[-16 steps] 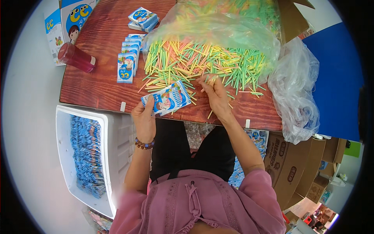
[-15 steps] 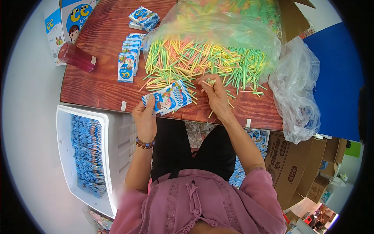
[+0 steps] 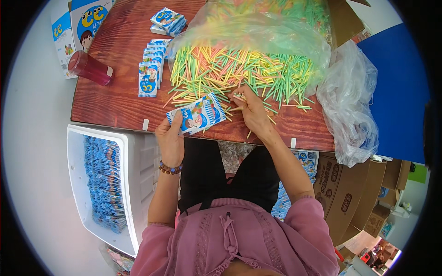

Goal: Sorting and packaging small product packets into storage bins.

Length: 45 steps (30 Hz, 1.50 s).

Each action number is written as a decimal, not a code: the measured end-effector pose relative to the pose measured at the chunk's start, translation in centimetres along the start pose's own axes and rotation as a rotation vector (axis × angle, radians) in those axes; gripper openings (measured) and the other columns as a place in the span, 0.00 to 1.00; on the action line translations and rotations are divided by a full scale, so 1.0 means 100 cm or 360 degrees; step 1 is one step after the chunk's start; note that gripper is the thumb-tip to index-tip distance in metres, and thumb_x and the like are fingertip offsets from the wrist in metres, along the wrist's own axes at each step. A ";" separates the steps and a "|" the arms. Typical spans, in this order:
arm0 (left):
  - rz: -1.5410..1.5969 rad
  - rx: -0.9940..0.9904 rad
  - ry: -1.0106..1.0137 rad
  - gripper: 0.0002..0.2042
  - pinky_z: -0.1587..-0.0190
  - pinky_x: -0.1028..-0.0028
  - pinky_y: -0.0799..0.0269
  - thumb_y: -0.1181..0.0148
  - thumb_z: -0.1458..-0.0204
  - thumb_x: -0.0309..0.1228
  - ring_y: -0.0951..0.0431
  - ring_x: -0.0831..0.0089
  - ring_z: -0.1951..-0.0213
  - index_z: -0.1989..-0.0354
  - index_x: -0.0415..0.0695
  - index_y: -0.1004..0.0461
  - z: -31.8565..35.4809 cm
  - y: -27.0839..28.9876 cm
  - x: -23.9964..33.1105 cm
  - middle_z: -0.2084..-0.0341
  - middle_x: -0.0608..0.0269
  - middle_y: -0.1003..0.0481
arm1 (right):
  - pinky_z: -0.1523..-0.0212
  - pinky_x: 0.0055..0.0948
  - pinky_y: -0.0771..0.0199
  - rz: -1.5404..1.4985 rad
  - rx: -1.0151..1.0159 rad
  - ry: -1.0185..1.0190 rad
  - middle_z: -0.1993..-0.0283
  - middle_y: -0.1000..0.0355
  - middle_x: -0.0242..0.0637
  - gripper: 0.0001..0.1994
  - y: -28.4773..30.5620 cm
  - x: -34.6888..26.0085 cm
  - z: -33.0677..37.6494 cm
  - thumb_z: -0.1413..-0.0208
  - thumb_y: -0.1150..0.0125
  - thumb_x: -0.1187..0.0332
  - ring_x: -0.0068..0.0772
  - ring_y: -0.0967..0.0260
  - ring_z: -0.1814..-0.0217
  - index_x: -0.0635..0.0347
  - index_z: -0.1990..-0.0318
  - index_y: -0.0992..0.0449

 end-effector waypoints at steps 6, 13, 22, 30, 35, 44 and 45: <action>0.0042 -0.0021 0.0020 0.09 0.59 0.77 0.27 0.45 0.41 0.28 0.22 0.80 0.64 0.61 0.35 0.23 -0.001 -0.011 0.006 0.65 0.62 0.21 | 0.40 0.37 0.37 -0.0662 0.0303 0.0045 0.60 0.30 0.38 0.05 0.012 -0.007 -0.009 0.34 0.57 0.71 0.39 0.33 0.43 0.59 0.57 0.35; 0.0161 -0.0178 0.0175 0.09 0.57 0.72 0.25 0.48 0.39 0.29 0.21 0.74 0.61 0.60 0.38 0.24 -0.002 -0.038 -0.003 0.62 0.60 0.21 | 0.34 0.47 0.45 -0.1830 0.0324 0.0361 0.57 0.28 0.42 0.08 -0.006 -0.065 -0.009 0.33 0.58 0.68 0.47 0.34 0.42 0.59 0.54 0.34; 0.0294 -0.0120 0.0298 0.09 0.62 0.75 0.27 0.47 0.39 0.32 0.22 0.78 0.64 0.62 0.40 0.23 0.004 -0.064 -0.008 0.65 0.64 0.21 | 0.38 0.47 0.44 -0.1653 0.0503 0.0620 0.56 0.28 0.46 0.08 -0.037 -0.088 0.001 0.33 0.60 0.65 0.49 0.38 0.39 0.57 0.54 0.38; 0.0405 -0.0203 0.0315 0.10 0.61 0.76 0.28 0.49 0.38 0.33 0.23 0.79 0.62 0.60 0.41 0.24 0.005 -0.068 -0.014 0.63 0.65 0.22 | 0.36 0.45 0.48 -0.1340 0.0503 0.0637 0.54 0.29 0.49 0.06 -0.046 -0.081 0.005 0.33 0.59 0.64 0.47 0.42 0.35 0.54 0.55 0.40; 0.0435 -0.0130 0.0267 0.12 0.62 0.77 0.29 0.51 0.37 0.36 0.25 0.78 0.62 0.57 0.41 0.26 0.005 -0.072 -0.024 0.61 0.65 0.23 | 0.33 0.41 0.53 -0.1094 0.0523 0.0590 0.47 0.31 0.50 0.06 -0.050 -0.069 0.005 0.34 0.57 0.64 0.44 0.52 0.29 0.55 0.56 0.38; 0.0606 -0.0178 0.0299 0.10 0.55 0.73 0.27 0.50 0.38 0.32 0.23 0.76 0.59 0.60 0.42 0.23 0.000 -0.072 -0.030 0.60 0.64 0.22 | 0.31 0.38 0.56 -0.1376 0.0229 0.0453 0.33 0.45 0.53 0.16 -0.032 -0.070 -0.002 0.35 0.56 0.61 0.41 0.55 0.27 0.62 0.48 0.32; 0.0609 -0.0175 0.0297 0.10 0.55 0.73 0.27 0.50 0.38 0.32 0.23 0.76 0.59 0.60 0.42 0.23 -0.001 -0.072 -0.031 0.60 0.64 0.22 | 0.31 0.38 0.57 -0.1353 0.0233 0.0432 0.33 0.45 0.53 0.17 -0.029 -0.071 -0.005 0.35 0.57 0.61 0.41 0.54 0.27 0.63 0.48 0.31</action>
Point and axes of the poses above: each hand's wrist, its own z-axis away from the middle knuckle, its own y-axis out of the back of the hand, x = y × z, the point moved 1 cm from there along -z, towards the middle knuckle
